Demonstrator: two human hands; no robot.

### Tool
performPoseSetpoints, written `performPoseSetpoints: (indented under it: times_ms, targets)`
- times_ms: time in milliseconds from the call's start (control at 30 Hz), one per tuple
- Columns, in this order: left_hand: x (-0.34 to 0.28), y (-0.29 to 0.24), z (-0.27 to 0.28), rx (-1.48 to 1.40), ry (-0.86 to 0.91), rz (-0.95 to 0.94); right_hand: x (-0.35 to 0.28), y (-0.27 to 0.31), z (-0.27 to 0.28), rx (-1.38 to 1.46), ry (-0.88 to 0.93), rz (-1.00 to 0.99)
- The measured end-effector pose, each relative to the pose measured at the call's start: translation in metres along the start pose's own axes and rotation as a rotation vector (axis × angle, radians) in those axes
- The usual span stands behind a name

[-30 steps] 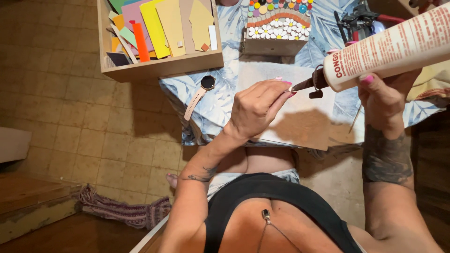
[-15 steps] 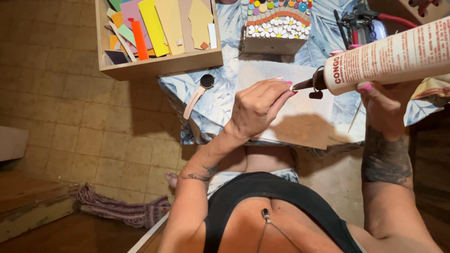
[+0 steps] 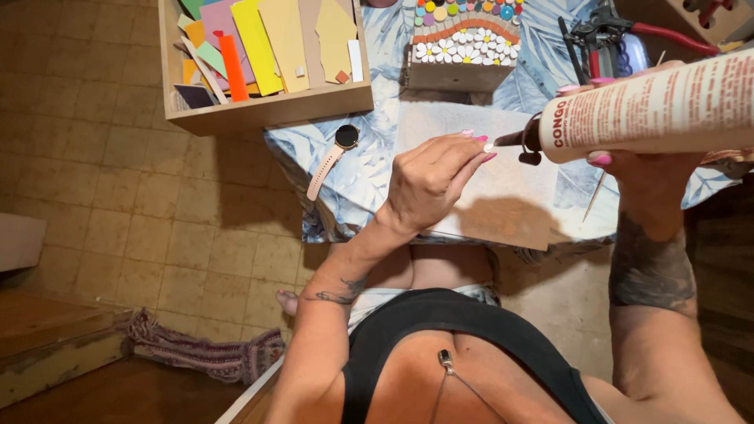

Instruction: Decorating a miniature house with small colorful pieces using glue

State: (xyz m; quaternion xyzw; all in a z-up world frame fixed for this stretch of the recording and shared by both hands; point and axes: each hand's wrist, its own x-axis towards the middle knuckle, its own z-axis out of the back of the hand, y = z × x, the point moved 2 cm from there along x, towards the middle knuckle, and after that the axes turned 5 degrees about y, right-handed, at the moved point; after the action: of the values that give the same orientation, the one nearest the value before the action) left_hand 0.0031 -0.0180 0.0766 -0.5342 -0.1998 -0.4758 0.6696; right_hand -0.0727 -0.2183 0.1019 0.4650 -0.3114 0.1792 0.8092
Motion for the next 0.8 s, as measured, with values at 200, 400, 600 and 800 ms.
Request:
performPoseSetpoints:
  times_ms: [200,400,600,800]
  targets:
    - [-0.001,-0.002,0.003,0.014,0.029,-0.026,0.012,-0.011,0.010,-0.243,0.000,0.092]
    - [-0.029,0.028,-0.026,-1.012,-0.006,0.606,0.042,-0.113,0.025,-0.639,0.282,-0.816]
    - [-0.032,0.057,-0.054,-1.715,-0.071,1.021,0.037,-0.173,0.006,-1.073,0.638,-0.956]
    - [-0.013,0.079,-0.075,-1.760,-0.107,1.155,0.054,-0.093,-0.013,-0.967,0.158,-0.113]
